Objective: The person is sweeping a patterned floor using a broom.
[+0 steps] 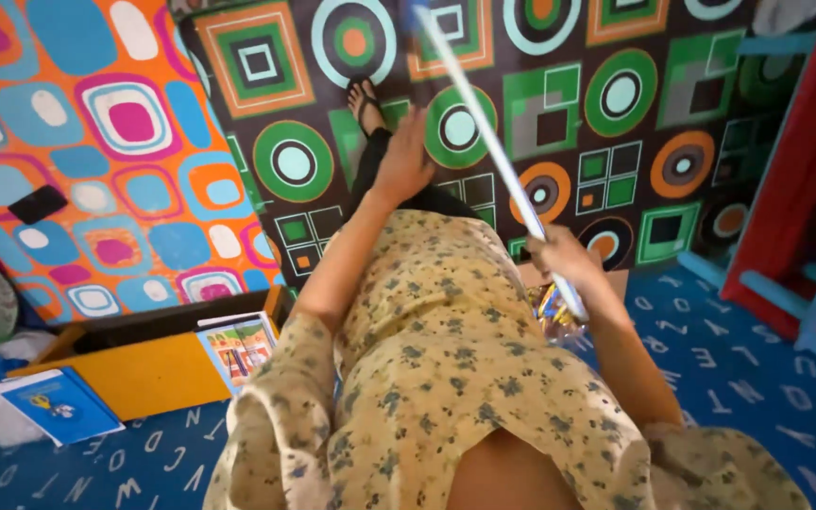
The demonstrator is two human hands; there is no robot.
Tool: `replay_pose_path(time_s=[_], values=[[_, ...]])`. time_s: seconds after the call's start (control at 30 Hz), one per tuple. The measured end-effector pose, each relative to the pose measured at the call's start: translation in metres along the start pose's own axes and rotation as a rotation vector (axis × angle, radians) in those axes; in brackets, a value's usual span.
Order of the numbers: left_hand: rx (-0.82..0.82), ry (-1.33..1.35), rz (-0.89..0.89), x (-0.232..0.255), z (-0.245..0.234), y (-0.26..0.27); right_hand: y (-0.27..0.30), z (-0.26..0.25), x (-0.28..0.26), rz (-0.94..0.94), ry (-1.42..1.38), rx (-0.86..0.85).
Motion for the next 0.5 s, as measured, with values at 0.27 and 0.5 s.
replay_pose_path(time_s=[0.27,0.5], values=[[-0.103,-0.049,-0.036,0.011,-0.026,-0.039,-0.12,0.01,-0.056,0.092,0.352,-0.016],[0.18,-0.015,-0.312,-0.052,-0.077,0.021,-0.184,0.136,-0.183,-0.392,0.43,-0.45]])
Point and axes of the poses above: each hand's wrist, its own y-axis away from the middle knuckle, its own z-axis out of the palm, x = y × z, the point moved 1 cm from there along -y, towards the middle knuckle, and after that the axes turned 6 degrees about y, right-handed, at the moved point
